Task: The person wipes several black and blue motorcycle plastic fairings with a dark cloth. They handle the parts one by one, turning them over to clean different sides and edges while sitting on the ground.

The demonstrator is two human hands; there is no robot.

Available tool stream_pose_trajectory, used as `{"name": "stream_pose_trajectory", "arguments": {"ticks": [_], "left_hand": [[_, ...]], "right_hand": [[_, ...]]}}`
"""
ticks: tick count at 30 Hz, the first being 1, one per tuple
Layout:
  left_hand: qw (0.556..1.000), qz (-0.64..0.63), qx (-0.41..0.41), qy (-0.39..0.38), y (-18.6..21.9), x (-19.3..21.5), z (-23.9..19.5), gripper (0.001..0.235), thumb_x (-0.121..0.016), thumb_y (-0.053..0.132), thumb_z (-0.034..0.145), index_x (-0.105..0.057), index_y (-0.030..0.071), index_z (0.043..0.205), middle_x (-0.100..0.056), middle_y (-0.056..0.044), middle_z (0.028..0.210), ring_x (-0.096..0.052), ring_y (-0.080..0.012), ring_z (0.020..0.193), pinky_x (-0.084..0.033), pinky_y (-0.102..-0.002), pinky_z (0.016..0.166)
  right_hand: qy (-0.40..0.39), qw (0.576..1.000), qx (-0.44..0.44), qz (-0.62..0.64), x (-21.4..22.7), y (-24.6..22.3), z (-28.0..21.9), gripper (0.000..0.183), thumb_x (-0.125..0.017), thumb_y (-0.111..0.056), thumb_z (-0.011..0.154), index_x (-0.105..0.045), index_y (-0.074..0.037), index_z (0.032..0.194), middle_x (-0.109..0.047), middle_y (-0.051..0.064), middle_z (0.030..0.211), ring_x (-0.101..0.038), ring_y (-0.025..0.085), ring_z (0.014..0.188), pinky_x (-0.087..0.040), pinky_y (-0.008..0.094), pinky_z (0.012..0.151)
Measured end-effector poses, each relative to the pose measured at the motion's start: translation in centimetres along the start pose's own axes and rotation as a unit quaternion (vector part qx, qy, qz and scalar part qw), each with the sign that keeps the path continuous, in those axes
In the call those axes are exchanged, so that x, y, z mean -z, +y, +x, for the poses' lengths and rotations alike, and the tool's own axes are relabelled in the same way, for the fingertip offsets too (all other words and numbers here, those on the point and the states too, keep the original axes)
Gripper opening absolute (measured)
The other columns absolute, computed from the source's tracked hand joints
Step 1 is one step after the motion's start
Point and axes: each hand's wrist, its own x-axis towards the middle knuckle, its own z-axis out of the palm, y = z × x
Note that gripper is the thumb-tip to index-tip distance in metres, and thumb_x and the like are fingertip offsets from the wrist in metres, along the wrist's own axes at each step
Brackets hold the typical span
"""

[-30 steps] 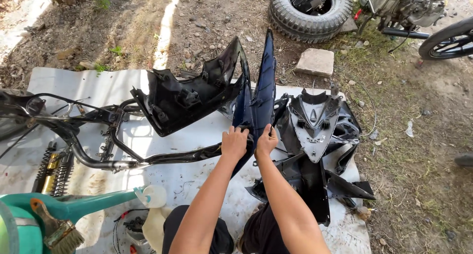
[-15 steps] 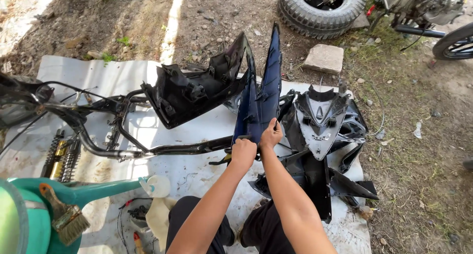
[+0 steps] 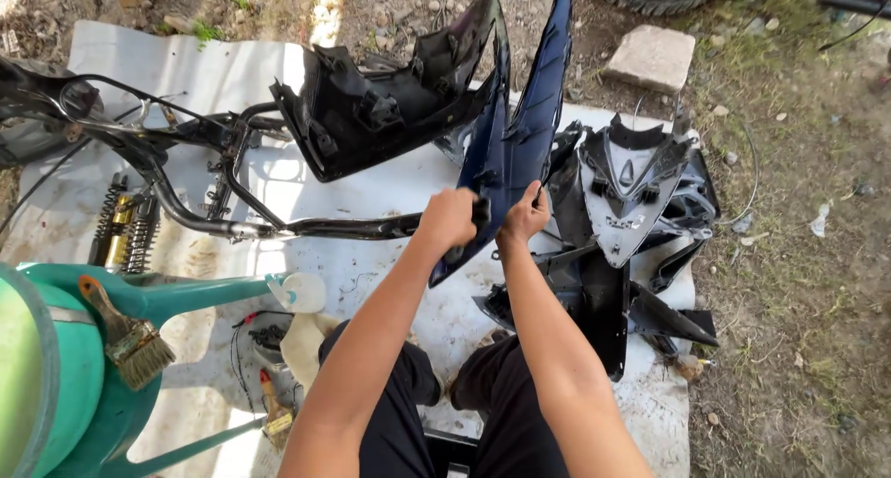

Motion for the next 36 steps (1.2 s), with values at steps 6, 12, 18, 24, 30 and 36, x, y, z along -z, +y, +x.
{"name": "stream_pose_trajectory", "arguments": {"ticks": [6,12,18,24,30,36], "left_hand": [[0.996,0.011,-0.001,0.087,0.6,-2.8,-0.8,0.020,-0.070,0.003,0.077,-0.076,0.003,0.097,-0.074,-0.024,0.098,-0.072,-0.0418,0.095,-0.060,-0.049,0.081],[0.998,0.045,0.025,-0.038,1.3,-1.7,-4.8,0.016,-0.077,0.005,0.072,-0.078,0.002,0.088,-0.075,-0.024,0.095,-0.075,-0.0371,0.095,-0.061,-0.044,0.086],[0.995,0.048,0.057,-0.061,0.1,-0.2,-8.5,0.017,-0.074,0.001,0.070,-0.076,-0.001,0.087,-0.074,-0.025,0.096,-0.073,-0.0402,0.094,-0.061,-0.044,0.084],[0.998,0.012,0.040,-0.057,0.0,0.8,-7.2,0.021,-0.069,0.003,0.072,-0.077,-0.001,0.091,-0.073,-0.027,0.095,-0.072,-0.0420,0.093,-0.059,-0.047,0.085],[0.964,-0.126,-0.026,0.233,-0.1,-3.5,-2.0,0.056,-0.067,-0.001,0.069,-0.069,0.000,0.124,-0.072,-0.029,0.098,-0.068,-0.0466,0.094,-0.055,-0.052,0.086],[0.988,-0.115,-0.010,0.105,0.5,-3.8,-1.0,0.045,-0.066,0.001,0.074,-0.071,0.004,0.119,-0.073,-0.027,0.099,-0.070,-0.0449,0.098,-0.056,-0.051,0.090]], "right_hand": [[0.034,0.998,0.023,-0.057,-0.5,1.6,0.7,0.039,-0.063,-0.033,0.104,-0.076,0.004,0.105,-0.072,0.001,0.087,-0.056,0.009,0.075,-0.047,0.029,0.067],[0.056,0.997,0.013,-0.053,-1.0,0.6,0.0,0.039,-0.063,-0.032,0.103,-0.075,0.004,0.110,-0.075,0.001,0.093,-0.059,0.009,0.078,-0.049,0.029,0.070],[0.058,0.997,-0.038,-0.025,-0.8,1.2,-0.4,0.040,-0.062,-0.031,0.105,-0.076,0.005,0.114,-0.066,0.001,0.087,-0.049,0.011,0.074,-0.043,0.030,0.065],[0.059,0.998,-0.030,-0.014,-0.4,2.3,0.0,0.039,-0.064,-0.030,0.105,-0.075,0.006,0.114,-0.069,0.001,0.090,-0.054,0.010,0.076,-0.046,0.029,0.068],[0.042,0.999,-0.010,-0.009,-0.2,2.3,0.1,0.040,-0.063,-0.032,0.104,-0.074,0.006,0.113,-0.075,0.005,0.096,-0.062,0.012,0.081,-0.051,0.028,0.074],[0.042,0.999,0.004,-0.028,0.4,3.3,0.7,0.040,-0.064,-0.032,0.104,-0.075,0.006,0.111,-0.075,0.005,0.095,-0.060,0.012,0.081,-0.050,0.029,0.074]]}}
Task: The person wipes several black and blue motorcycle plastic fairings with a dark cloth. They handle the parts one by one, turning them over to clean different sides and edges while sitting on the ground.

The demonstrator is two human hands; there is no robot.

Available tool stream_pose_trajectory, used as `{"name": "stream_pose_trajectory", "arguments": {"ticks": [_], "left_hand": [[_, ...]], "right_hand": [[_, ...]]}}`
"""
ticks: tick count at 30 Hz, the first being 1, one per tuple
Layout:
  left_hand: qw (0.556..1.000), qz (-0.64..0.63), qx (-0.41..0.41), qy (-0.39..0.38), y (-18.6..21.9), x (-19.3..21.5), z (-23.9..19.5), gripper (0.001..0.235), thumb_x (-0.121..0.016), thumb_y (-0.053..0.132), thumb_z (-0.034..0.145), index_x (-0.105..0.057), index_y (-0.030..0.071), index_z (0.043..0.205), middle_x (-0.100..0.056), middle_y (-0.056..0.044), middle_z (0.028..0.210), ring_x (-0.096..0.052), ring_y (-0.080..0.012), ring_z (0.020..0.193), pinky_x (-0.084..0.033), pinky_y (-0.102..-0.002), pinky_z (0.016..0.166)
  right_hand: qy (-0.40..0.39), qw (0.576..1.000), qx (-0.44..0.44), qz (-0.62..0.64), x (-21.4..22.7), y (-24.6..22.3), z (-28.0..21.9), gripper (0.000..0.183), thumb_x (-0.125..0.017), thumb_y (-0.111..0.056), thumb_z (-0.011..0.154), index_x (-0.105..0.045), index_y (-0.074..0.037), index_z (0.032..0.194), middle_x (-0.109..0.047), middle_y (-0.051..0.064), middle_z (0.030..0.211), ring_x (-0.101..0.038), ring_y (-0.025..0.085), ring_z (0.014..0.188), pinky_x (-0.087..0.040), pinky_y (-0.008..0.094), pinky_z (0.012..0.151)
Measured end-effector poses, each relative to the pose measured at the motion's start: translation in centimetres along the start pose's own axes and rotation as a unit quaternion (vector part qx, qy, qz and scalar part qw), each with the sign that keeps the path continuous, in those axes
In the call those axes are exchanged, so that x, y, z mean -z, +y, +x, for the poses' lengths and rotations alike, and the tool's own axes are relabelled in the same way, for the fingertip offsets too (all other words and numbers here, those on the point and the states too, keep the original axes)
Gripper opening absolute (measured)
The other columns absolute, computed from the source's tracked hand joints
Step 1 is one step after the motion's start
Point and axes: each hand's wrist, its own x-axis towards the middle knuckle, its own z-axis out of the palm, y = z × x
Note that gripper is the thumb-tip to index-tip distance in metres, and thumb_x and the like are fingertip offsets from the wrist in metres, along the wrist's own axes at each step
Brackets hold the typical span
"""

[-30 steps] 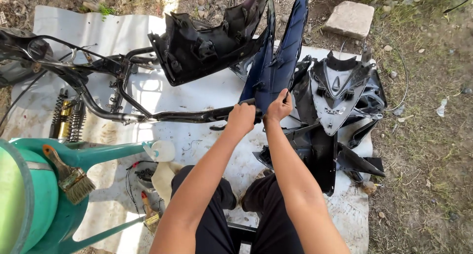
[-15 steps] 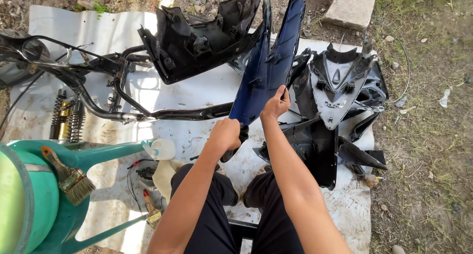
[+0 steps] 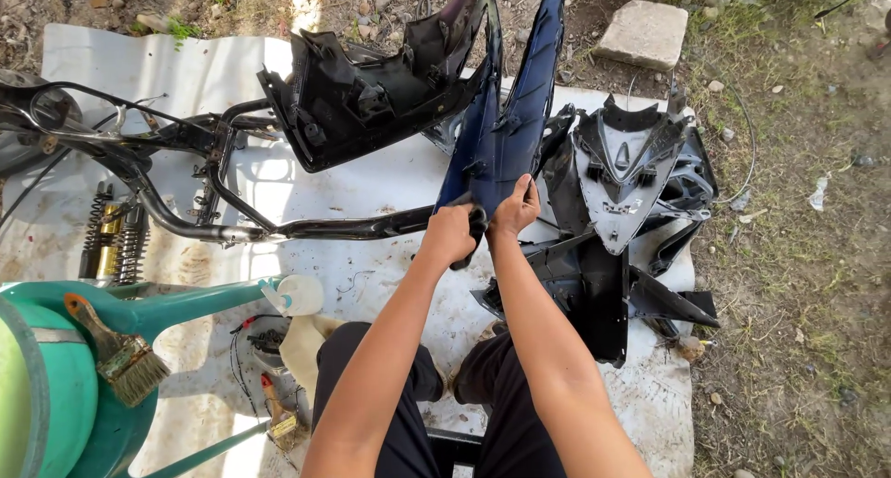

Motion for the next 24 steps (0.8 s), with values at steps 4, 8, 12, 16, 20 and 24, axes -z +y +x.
{"name": "stream_pose_trajectory", "arguments": {"ticks": [4,8,12,16,20,24], "left_hand": [[0.995,0.001,0.064,-0.071,-0.1,1.5,-0.7,0.042,-0.068,0.004,0.073,-0.074,0.005,0.114,-0.072,-0.028,0.102,-0.069,-0.0443,0.099,-0.056,-0.049,0.091],[0.972,0.040,0.124,-0.195,-1.1,2.3,-1.1,0.033,-0.070,0.008,0.074,-0.076,-0.003,0.104,-0.073,-0.027,0.104,-0.072,-0.0423,0.100,-0.059,-0.046,0.090],[0.988,-0.040,0.106,-0.108,-2.3,2.2,-0.7,0.045,-0.074,0.008,0.067,-0.073,0.003,0.112,-0.071,-0.027,0.104,-0.069,-0.0429,0.101,-0.056,-0.046,0.088],[0.986,-0.131,0.102,0.027,-0.6,1.6,0.9,0.038,-0.068,0.016,0.079,-0.078,0.006,0.115,-0.074,-0.027,0.103,-0.071,-0.0428,0.102,-0.057,-0.047,0.089],[0.977,-0.160,0.018,0.140,0.3,-2.0,2.2,0.058,-0.072,0.015,0.071,-0.070,0.004,0.128,-0.072,-0.026,0.113,-0.066,-0.0442,0.104,-0.055,-0.047,0.093],[0.990,-0.074,-0.034,0.112,0.5,-3.3,1.7,0.078,-0.077,0.008,0.054,-0.061,-0.003,0.129,-0.063,-0.031,0.126,-0.060,-0.0524,0.102,-0.050,-0.051,0.086]], "right_hand": [[-0.010,0.998,-0.039,0.045,-0.3,-2.1,-1.1,0.039,-0.063,-0.031,0.104,-0.074,0.006,0.109,-0.073,0.003,0.094,-0.059,0.012,0.081,-0.051,0.029,0.073],[-0.020,0.995,-0.054,0.085,0.1,-1.5,-0.8,0.037,-0.063,-0.029,0.105,-0.074,0.006,0.109,-0.070,0.001,0.095,-0.057,0.011,0.082,-0.049,0.028,0.074],[-0.031,0.993,-0.047,0.104,0.2,-1.9,-0.9,0.035,-0.063,-0.028,0.105,-0.073,0.005,0.107,-0.070,0.000,0.095,-0.058,0.011,0.084,-0.049,0.028,0.076],[-0.043,0.994,-0.031,0.097,1.2,-0.5,-0.3,0.033,-0.064,-0.027,0.106,-0.074,0.005,0.106,-0.068,0.000,0.094,-0.056,0.011,0.083,-0.048,0.028,0.076],[-0.086,0.985,-0.055,0.140,1.3,-1.5,0.0,0.033,-0.064,-0.028,0.105,-0.073,0.004,0.104,-0.070,0.002,0.094,-0.060,0.012,0.082,-0.050,0.029,0.074],[-0.106,0.977,-0.074,0.171,2.6,0.5,0.5,0.033,-0.066,-0.028,0.106,-0.071,0.004,0.101,-0.070,0.003,0.091,-0.060,0.014,0.077,-0.052,0.032,0.069]]}}
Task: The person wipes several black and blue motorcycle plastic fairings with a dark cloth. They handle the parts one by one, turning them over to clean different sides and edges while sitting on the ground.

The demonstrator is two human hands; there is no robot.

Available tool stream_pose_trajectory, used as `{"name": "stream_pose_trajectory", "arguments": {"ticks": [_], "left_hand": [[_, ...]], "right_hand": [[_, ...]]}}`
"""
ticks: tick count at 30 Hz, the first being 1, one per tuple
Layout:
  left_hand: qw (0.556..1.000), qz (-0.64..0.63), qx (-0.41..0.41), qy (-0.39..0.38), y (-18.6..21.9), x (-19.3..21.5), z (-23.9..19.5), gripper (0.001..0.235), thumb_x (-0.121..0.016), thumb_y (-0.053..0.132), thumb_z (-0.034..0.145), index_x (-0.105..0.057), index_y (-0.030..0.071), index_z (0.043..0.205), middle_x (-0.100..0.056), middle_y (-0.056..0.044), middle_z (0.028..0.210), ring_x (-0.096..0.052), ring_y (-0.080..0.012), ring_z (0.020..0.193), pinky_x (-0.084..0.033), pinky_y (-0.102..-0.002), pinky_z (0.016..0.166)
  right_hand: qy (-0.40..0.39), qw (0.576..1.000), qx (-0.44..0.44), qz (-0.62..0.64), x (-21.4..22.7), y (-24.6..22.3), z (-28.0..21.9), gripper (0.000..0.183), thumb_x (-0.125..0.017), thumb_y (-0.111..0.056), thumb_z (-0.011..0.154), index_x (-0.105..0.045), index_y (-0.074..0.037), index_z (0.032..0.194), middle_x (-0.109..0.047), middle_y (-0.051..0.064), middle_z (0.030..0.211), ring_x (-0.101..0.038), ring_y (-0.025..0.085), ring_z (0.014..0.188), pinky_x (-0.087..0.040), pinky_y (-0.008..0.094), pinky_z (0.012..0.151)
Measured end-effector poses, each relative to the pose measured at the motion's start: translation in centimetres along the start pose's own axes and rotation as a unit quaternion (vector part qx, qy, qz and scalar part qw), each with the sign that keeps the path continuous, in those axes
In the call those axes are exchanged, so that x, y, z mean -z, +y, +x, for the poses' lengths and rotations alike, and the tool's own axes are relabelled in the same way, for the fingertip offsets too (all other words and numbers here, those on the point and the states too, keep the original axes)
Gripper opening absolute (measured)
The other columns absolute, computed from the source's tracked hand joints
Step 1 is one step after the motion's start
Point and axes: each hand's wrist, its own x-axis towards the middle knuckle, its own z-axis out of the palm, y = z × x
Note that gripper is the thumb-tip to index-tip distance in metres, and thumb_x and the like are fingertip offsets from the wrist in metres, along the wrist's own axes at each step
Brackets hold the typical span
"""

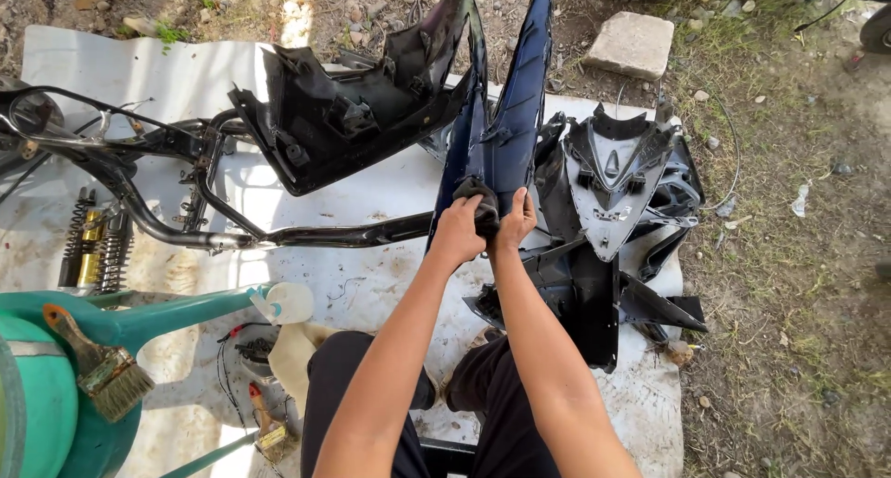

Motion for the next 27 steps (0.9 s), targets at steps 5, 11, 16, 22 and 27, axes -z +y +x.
{"name": "stream_pose_trajectory", "arguments": {"ticks": [5,11,16,22,27], "left_hand": [[0.979,0.036,0.045,-0.197,1.3,2.7,-0.4,0.057,-0.070,0.009,0.064,-0.072,0.009,0.121,-0.072,-0.026,0.111,-0.068,-0.0433,0.106,-0.057,-0.046,0.092],[0.932,0.076,0.111,-0.335,1.9,6.1,-1.5,0.043,-0.068,0.016,0.069,-0.079,0.010,0.109,-0.074,-0.025,0.103,-0.071,-0.0419,0.099,-0.060,-0.045,0.089],[0.977,0.001,0.127,-0.169,2.6,6.3,-1.1,0.050,-0.067,0.016,0.067,-0.077,0.014,0.117,-0.073,-0.027,0.099,-0.070,-0.0419,0.098,-0.057,-0.045,0.092],[0.993,-0.064,0.002,-0.096,2.1,1.9,0.1,0.064,-0.062,0.008,0.061,-0.072,0.009,0.125,-0.072,-0.028,0.104,-0.069,-0.0429,0.101,-0.057,-0.046,0.092],[0.952,0.039,0.134,-0.271,2.4,3.4,-0.4,0.048,-0.064,0.011,0.069,-0.076,0.005,0.115,-0.071,-0.029,0.107,-0.069,-0.0423,0.105,-0.058,-0.045,0.094]], "right_hand": [[-0.014,1.000,-0.008,0.007,0.3,-0.5,0.2,0.033,-0.065,-0.030,0.103,-0.073,0.002,0.101,-0.072,0.004,0.093,-0.063,0.014,0.079,-0.053,0.031,0.072],[-0.015,1.000,-0.011,0.001,1.2,-0.6,-0.3,0.035,-0.066,-0.031,0.107,-0.072,0.004,0.102,-0.069,0.004,0.094,-0.061,0.015,0.082,-0.051,0.032,0.074],[0.010,0.997,-0.065,0.027,-1.3,-3.3,-2.0,0.032,-0.064,-0.032,0.102,-0.071,-0.001,0.100,-0.069,0.003,0.093,-0.065,0.016,0.081,-0.053,0.033,0.073],[-0.007,0.999,-0.032,0.023,1.6,-0.1,-0.1,0.032,-0.066,-0.030,0.103,-0.071,0.000,0.099,-0.068,0.002,0.092,-0.060,0.015,0.081,-0.051,0.033,0.072],[-0.013,0.999,0.021,-0.025,3.3,2.2,1.2,0.034,-0.067,-0.030,0.105,-0.073,0.003,0.099,-0.067,0.003,0.092,-0.057,0.012,0.081,-0.048,0.029,0.073]]}}
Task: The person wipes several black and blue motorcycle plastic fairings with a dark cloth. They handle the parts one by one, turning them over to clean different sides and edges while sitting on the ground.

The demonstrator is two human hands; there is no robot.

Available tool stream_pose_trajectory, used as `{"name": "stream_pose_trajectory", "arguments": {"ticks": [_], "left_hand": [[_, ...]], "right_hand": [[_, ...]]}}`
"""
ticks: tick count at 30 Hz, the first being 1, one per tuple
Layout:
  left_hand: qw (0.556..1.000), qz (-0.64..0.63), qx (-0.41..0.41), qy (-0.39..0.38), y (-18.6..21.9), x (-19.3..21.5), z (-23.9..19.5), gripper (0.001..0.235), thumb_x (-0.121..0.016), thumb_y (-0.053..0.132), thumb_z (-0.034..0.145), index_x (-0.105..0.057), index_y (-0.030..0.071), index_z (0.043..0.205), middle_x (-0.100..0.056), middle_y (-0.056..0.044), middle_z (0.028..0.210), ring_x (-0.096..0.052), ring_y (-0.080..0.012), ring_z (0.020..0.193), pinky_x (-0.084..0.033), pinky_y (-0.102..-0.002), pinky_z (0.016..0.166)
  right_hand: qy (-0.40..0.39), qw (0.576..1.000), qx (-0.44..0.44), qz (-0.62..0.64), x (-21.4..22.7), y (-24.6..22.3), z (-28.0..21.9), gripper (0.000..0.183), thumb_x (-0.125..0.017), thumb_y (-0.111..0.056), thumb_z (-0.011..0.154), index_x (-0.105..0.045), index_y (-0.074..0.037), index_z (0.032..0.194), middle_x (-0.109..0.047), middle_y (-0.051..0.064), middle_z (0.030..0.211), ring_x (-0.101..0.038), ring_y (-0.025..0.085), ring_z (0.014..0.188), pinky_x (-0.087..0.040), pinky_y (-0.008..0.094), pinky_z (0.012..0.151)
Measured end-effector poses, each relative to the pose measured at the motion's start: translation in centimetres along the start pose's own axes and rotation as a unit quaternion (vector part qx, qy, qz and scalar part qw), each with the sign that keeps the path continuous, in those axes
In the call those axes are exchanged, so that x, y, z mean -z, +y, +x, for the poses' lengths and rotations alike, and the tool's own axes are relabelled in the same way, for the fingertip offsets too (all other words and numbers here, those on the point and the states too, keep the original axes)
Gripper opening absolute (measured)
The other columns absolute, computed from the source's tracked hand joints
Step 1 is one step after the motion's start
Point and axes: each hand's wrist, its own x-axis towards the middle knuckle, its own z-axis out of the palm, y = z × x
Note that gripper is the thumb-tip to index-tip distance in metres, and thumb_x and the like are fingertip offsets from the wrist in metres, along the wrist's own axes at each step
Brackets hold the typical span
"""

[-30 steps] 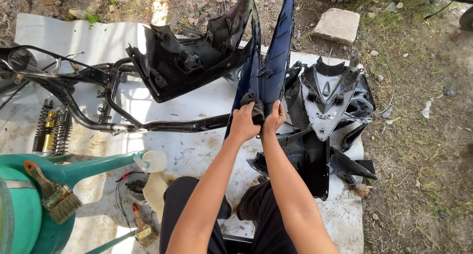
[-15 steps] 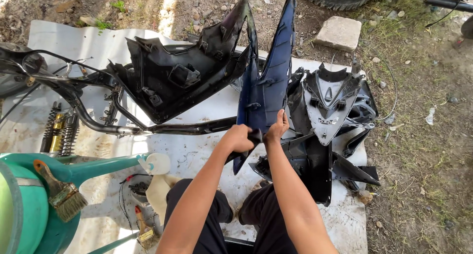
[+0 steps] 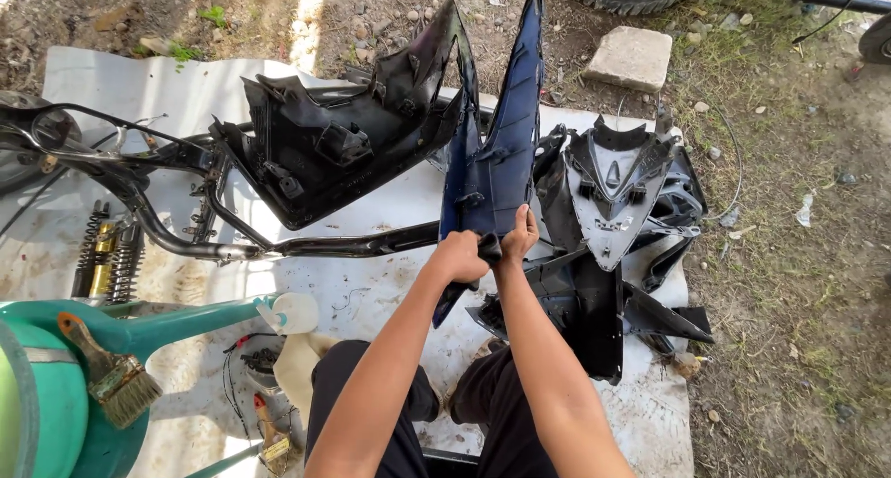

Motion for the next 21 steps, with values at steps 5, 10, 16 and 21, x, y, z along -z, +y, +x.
{"name": "stream_pose_trajectory", "arguments": {"ticks": [5,10,16,21], "left_hand": [[0.998,-0.033,0.046,-0.016,0.0,1.8,-5.2,0.044,-0.072,0.022,0.069,-0.078,0.004,0.108,-0.075,-0.026,0.102,-0.072,-0.0400,0.098,-0.059,-0.042,0.088],[0.972,-0.176,0.003,0.157,-6.6,-1.0,-6.3,0.044,-0.076,0.023,0.063,-0.075,0.004,0.101,-0.078,-0.021,0.092,-0.076,-0.0334,0.086,-0.058,-0.039,0.080],[0.604,-0.696,0.118,0.369,-13.8,0.9,-4.9,0.052,-0.091,0.031,0.070,-0.070,0.003,0.108,-0.073,-0.006,0.099,-0.071,-0.0206,0.083,-0.059,-0.037,0.077],[0.488,-0.844,0.032,0.220,-22.3,3.9,-1.3,0.052,-0.084,0.051,0.085,-0.068,0.009,0.110,-0.070,-0.007,0.097,-0.069,-0.0244,0.083,-0.057,-0.040,0.073]], "right_hand": [[0.018,0.999,-0.033,0.020,-3.1,-4.1,-1.8,0.032,-0.065,-0.029,0.103,-0.073,0.002,0.100,-0.070,0.005,0.095,-0.061,0.014,0.082,-0.052,0.029,0.075],[0.040,0.994,-0.083,0.061,-5.0,-6.0,-2.7,0.030,-0.065,-0.029,0.100,-0.071,0.000,0.098,-0.071,0.006,0.095,-0.065,0.018,0.081,-0.057,0.032,0.075],[0.056,0.996,-0.071,0.023,-4.6,-6.1,-3.0,0.028,-0.065,-0.028,0.102,-0.069,-0.002,0.093,-0.066,0.002,0.091,-0.062,0.016,0.082,-0.055,0.032,0.074],[0.044,0.997,-0.065,0.004,-2.6,-6.1,-4.2,0.029,-0.064,-0.027,0.104,-0.066,-0.002,0.090,-0.064,0.001,0.089,-0.060,0.015,0.081,-0.053,0.031,0.074]]}}
